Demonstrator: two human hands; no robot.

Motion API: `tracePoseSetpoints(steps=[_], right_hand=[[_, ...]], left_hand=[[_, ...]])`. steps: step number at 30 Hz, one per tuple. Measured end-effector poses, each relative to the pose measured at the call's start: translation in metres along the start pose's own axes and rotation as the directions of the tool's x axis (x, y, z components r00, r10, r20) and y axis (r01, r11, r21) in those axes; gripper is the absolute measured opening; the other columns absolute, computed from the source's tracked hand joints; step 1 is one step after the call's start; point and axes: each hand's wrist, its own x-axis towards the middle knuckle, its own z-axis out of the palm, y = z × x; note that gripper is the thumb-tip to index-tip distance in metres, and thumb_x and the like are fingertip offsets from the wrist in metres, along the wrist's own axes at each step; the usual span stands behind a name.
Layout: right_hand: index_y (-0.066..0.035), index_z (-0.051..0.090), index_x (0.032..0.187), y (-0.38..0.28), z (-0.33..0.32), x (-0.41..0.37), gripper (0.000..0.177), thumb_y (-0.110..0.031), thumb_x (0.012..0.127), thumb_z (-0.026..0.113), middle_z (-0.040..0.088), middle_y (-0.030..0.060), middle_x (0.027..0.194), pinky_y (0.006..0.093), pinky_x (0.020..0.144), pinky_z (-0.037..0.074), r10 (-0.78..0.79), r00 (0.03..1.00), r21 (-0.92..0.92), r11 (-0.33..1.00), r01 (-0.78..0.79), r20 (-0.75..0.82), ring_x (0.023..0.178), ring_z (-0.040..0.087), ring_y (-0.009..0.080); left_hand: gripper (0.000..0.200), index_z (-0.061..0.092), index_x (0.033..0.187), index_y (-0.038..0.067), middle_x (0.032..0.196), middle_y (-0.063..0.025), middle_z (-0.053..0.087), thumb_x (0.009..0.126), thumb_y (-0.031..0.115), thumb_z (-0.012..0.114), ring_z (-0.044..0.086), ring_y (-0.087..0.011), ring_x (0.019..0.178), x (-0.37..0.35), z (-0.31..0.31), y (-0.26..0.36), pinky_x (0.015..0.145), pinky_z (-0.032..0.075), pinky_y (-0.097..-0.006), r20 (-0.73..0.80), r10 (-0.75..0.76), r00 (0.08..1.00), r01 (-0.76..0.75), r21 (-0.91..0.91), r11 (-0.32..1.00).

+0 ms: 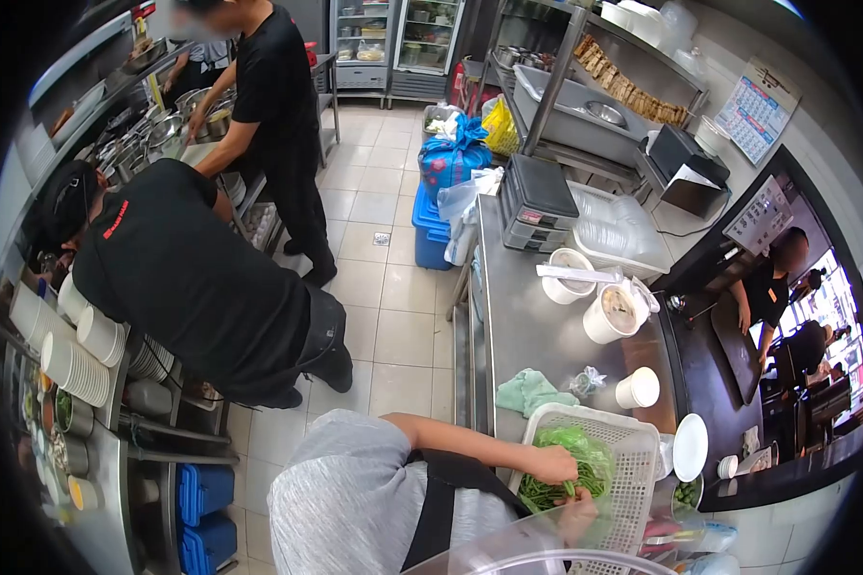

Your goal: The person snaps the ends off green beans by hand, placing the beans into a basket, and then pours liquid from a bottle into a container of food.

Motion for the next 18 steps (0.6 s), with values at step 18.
tracePoseSetpoints(steps=[18], right_hand=[[-0.002, 0.056, 0.098, -0.013, 0.008, 0.0, 0.016, -0.015, 0.088, 0.056, 0.06, 0.0049, 0.079, 0.0222, 0.056, 0.046, 0.174, 0.985, 0.73, 0.671, -0.129, 0.014, 0.064, 0.054, 0.0097]], left_hand=[[0.02, 0.055, 0.089, 0.002, 0.06, -0.005, 0.058, 0.09, 0.02, 0.045, 0.054, -0.0151, 0.054, 0.021, 0.003, -0.006, 0.055, 0.043, -0.0315, 0.033, -0.273, 0.961, 0.18, -0.827, 0.533]])
